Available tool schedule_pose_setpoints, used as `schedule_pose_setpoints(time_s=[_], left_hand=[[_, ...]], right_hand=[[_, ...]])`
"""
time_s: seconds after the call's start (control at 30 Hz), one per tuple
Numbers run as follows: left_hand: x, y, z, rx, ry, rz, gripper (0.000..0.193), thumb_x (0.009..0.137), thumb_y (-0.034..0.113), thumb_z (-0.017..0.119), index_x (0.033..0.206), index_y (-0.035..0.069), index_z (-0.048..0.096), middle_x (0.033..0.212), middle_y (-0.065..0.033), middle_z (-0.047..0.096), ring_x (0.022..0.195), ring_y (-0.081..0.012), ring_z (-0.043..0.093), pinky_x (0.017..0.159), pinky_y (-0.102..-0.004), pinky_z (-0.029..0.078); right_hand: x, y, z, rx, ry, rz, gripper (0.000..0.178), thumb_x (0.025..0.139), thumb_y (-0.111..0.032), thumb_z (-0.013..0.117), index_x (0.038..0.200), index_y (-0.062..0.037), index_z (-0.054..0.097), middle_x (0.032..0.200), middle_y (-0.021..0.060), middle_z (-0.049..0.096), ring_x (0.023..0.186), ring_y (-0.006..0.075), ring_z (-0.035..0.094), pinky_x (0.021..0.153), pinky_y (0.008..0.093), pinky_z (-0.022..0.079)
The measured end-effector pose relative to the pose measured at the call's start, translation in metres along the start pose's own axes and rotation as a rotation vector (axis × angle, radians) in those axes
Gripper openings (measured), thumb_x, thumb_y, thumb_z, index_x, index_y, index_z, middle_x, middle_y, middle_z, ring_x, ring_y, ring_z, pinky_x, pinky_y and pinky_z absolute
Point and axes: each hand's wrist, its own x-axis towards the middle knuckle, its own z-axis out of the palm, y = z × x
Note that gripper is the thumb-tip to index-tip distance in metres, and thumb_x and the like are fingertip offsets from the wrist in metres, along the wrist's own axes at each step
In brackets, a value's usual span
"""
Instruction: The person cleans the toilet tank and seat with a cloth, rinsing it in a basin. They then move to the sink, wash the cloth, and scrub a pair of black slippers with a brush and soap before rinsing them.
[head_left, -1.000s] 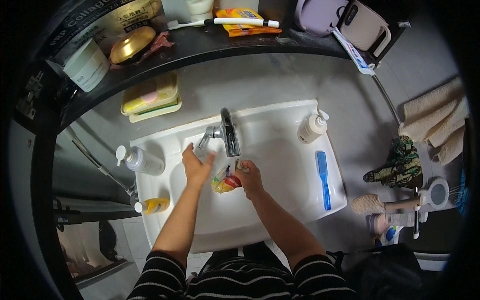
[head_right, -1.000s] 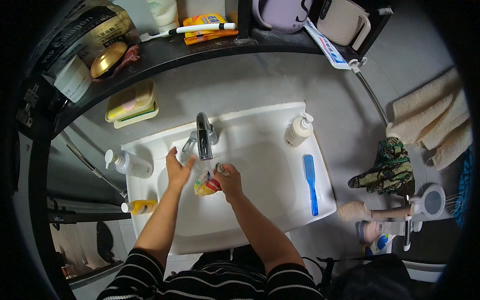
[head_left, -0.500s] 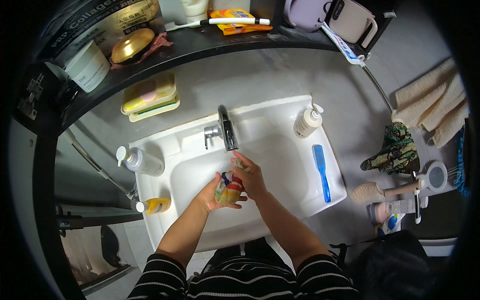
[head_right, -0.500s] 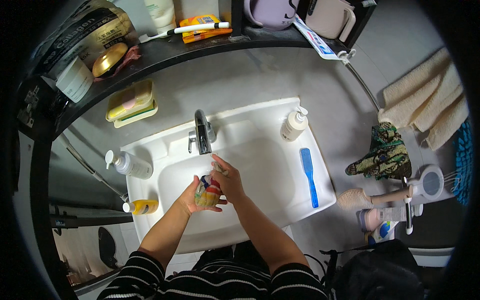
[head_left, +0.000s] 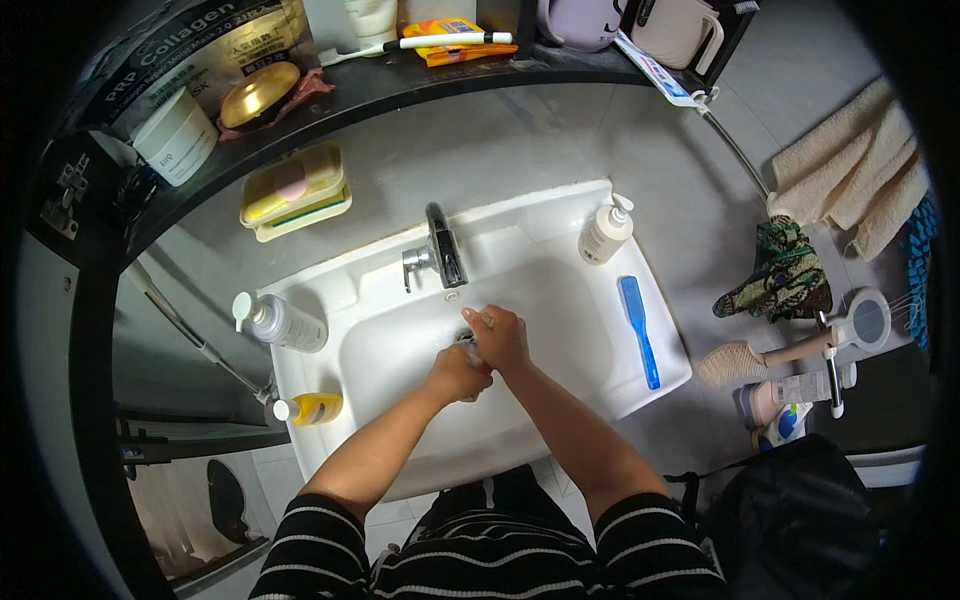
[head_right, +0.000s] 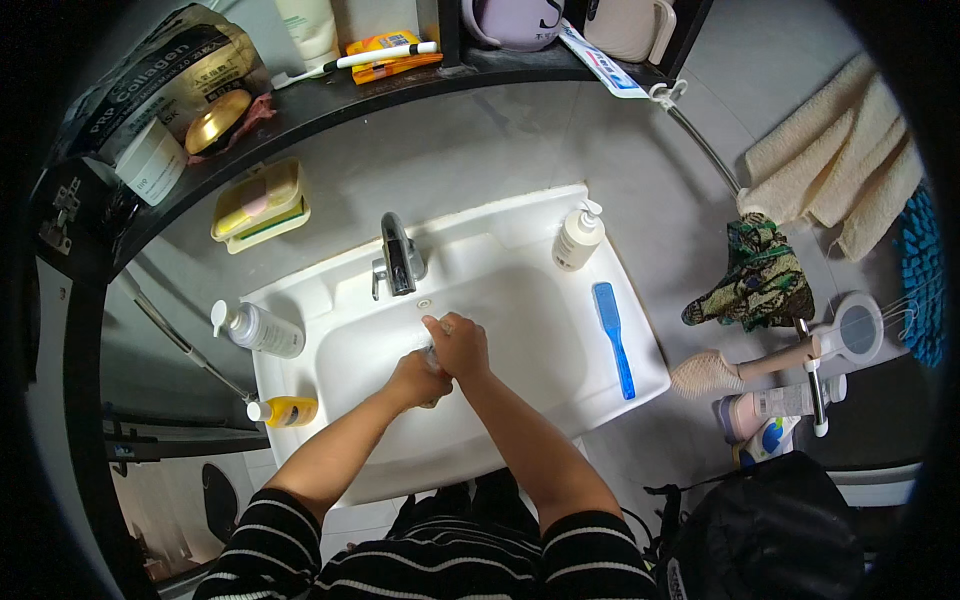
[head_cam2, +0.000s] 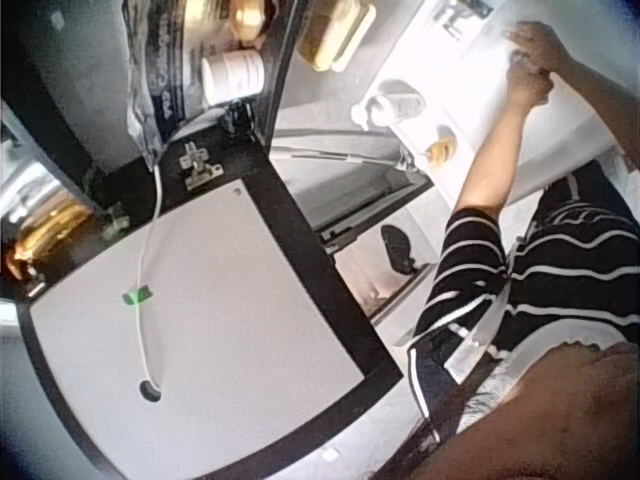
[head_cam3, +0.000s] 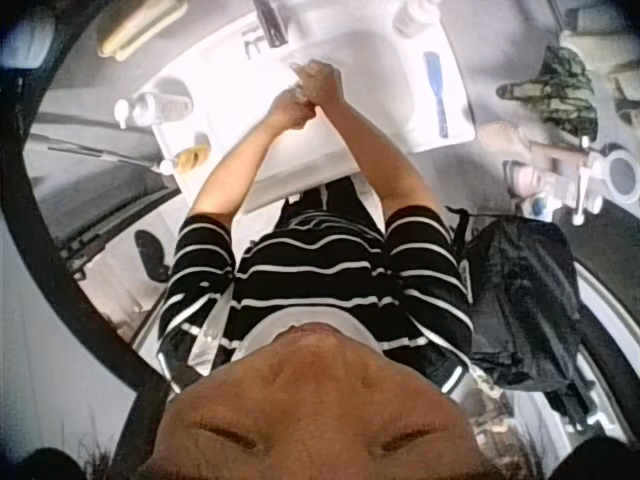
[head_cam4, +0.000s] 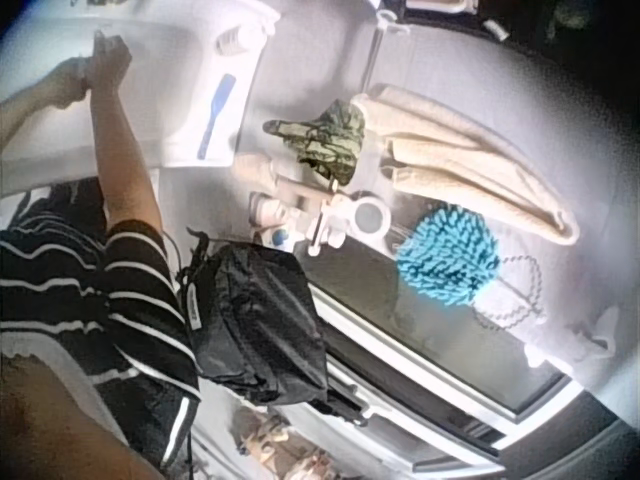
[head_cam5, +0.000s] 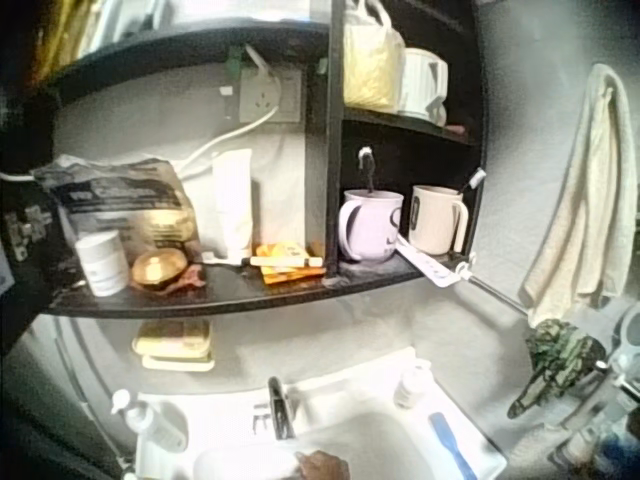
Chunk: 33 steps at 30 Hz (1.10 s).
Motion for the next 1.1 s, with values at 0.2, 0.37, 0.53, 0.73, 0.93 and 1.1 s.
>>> schedule_pose_setpoints(time_s=[0.2, 0.37, 0.53, 0.73, 0.93, 1.1], left_hand=[[-0.002, -0.008, 0.010, 0.047, 0.041, 0.048, 0.030, 0.064, 0.015, 0.071, 0.088, 0.002, 0.059, 0.081, -0.0111, 0.064, 0.072, -0.0238, 0.063, 0.066, -0.0338, 0.051], [-0.004, -0.028, -0.005, -0.790, -0.424, -0.025, 0.032, 0.066, 0.006, 0.068, 0.095, 0.005, 0.054, 0.072, -0.0037, 0.054, 0.061, -0.0177, 0.054, 0.051, -0.0294, 0.043], [0.003, -0.057, 0.012, -1.045, -0.846, -0.170, 0.025, 0.075, 0.005, 0.065, 0.098, 0.007, 0.054, 0.081, -0.0055, 0.059, 0.068, -0.0172, 0.058, 0.053, -0.0272, 0.046], [-0.002, -0.058, 0.017, -0.744, -0.689, -0.219, 0.030, 0.075, 0.008, 0.067, 0.103, 0.010, 0.055, 0.092, -0.0050, 0.061, 0.081, -0.0193, 0.061, 0.067, -0.0330, 0.052], [0.001, -0.062, 0.040, -0.175, -0.503, -0.118, 0.040, 0.070, 0.014, 0.075, 0.105, 0.011, 0.056, 0.094, -0.0027, 0.061, 0.081, -0.0174, 0.059, 0.068, -0.0329, 0.052], [-0.012, -0.063, 0.064, 0.099, -0.482, -0.039, 0.032, 0.067, 0.019, 0.075, 0.091, 0.005, 0.060, 0.082, -0.0050, 0.061, 0.071, -0.0161, 0.059, 0.056, -0.0292, 0.051]], right_hand=[[-0.008, 0.010, -0.002, -0.075, -0.059, 0.044, 0.030, 0.082, -0.031, 0.066, 0.079, -0.0013, 0.059, 0.073, 0.0160, 0.063, 0.067, 0.0311, 0.061, 0.066, 0.0392, 0.048], [-0.021, 0.036, -0.022, 0.866, -0.304, 0.233, 0.060, 0.088, -0.024, 0.061, 0.141, -0.0132, 0.033, 0.130, 0.0177, 0.047, 0.115, 0.0263, 0.051, 0.093, 0.0370, 0.045], [-0.052, -0.002, -0.033, 1.050, -0.323, 0.335, 0.057, 0.088, -0.014, 0.061, 0.140, -0.0135, 0.037, 0.117, 0.0146, 0.054, 0.098, 0.0204, 0.059, 0.077, 0.0323, 0.053], [-0.073, 0.025, -0.014, 0.857, -0.151, 0.369, 0.027, 0.087, -0.012, 0.061, 0.113, -0.0062, 0.060, 0.085, 0.0047, 0.059, 0.076, 0.0130, 0.059, 0.064, 0.0279, 0.052], [-0.102, 0.056, 0.009, 0.710, 0.066, 0.376, 0.016, 0.086, -0.012, 0.062, 0.100, -0.0051, 0.063, 0.074, 0.0016, 0.057, 0.064, 0.0102, 0.052, 0.060, 0.0254, 0.045], [-0.124, 0.059, 0.021, 0.470, 0.177, 0.418, 0.019, 0.084, -0.020, 0.067, 0.089, -0.0026, 0.063, 0.071, 0.0017, 0.056, 0.064, 0.0097, 0.050, 0.059, 0.0261, 0.044]])
